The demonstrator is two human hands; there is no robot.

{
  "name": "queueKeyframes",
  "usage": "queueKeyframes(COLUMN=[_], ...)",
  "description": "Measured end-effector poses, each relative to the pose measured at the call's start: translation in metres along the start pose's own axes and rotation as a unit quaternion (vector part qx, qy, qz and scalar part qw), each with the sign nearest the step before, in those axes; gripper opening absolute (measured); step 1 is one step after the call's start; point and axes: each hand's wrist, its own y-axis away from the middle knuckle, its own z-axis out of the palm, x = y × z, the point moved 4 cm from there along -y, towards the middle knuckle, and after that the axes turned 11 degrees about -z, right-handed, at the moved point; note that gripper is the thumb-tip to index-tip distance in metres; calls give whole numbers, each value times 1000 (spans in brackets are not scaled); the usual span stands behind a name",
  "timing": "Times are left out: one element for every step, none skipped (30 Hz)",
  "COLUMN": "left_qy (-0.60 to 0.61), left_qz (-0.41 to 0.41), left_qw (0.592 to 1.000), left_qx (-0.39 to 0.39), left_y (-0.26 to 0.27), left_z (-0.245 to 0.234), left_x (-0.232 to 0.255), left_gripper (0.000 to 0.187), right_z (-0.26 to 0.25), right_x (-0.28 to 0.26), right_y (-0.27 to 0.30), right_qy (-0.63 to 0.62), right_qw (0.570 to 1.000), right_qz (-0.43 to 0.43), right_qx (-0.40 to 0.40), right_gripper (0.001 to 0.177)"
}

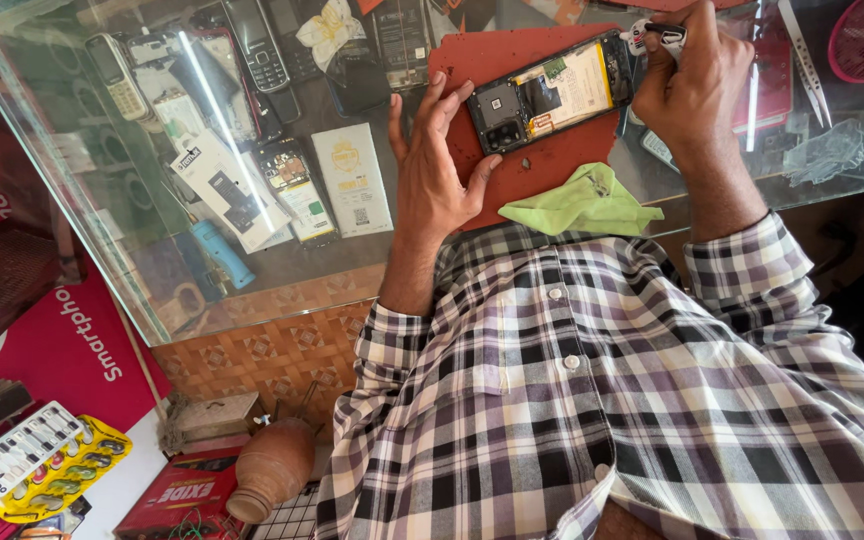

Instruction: The person disassembles a mobile phone using a screwdriver, applies adhesive from a tube to the chassis, and installs a replacement internal component.

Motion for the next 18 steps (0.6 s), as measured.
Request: queueKeyframes(left_qy=[-1, -1, -2, -2, -2, -2, -2, -2, -1, -2, -3, -4, -5, -5, -5, -4, -4, -4], left_qz=[0, 1, 2, 3, 2, 2, 2, 2, 2, 2, 1, 0, -1, -2, -2, -3, -2, -2], left_qw=[1000, 1000, 1000, 1000, 1000, 1000, 1000, 1000, 1000, 1000, 1000, 1000, 1000, 1000, 1000, 1000, 1000, 1000], left_qx=[0, 1, 2, 3, 4, 5, 6, 6, 5, 5, 4, 4, 3, 3, 3, 2, 2, 2], left_y=[0, 0, 0, 0, 0, 0, 0, 0, 0, 0, 0, 0, 0, 0, 1, 1, 1, 0], left_z=[0, 0, 0, 0, 1, 1, 1, 2, 2, 2, 3, 3, 3, 3, 3, 4, 4, 3], left_x=[0, 0, 0, 0, -1, -1, -1, -1, -1, -2, -2, -2, -2, -3, -3, -2, -2, -3], left_gripper=[81, 81, 80, 80, 80, 80, 79, 80, 80, 80, 80, 80, 80, 80, 80, 80, 80, 80], right_z=[0, 1, 1, 0, 0, -1, -2, -3, -4, -4, -5, -4, -5, -5, -5, -5, -4, -3], right_x=[1, 2, 2, 3, 3, 3, 2, 1, 1, 0, 0, 1, 0, 0, -1, 1, 2, 3], right_y=[1, 2, 3, 4, 5, 7, 7, 8, 9, 10, 11, 12, 14, 16, 18, 19, 21, 23], right_qy=[-1, -2, -4, -3, -3, -3, -12, -22, -24, -27, -22, -19, -17, -15, -14, -17, -21, -25], right_qw=[1000, 1000, 1000, 1000, 1000, 1000, 1000, 1000, 1000, 1000, 1000, 1000, 1000, 1000, 1000, 999, 999, 999], right_qz=[-3, -6, -9, -3, 4, 11, 7, 4, 7, 9, 16, 23, 24, 24, 25, 31, 37, 43], right_qx=[4, 7, 11, 8, 5, 2, 6, 10, 10, 10, 6, 3, 3, 4, 5, 2, 0, -3], right_gripper=[25, 25, 25, 23, 21, 19, 18, 18, 18, 17, 17, 17, 16, 15, 14, 13, 13, 12])
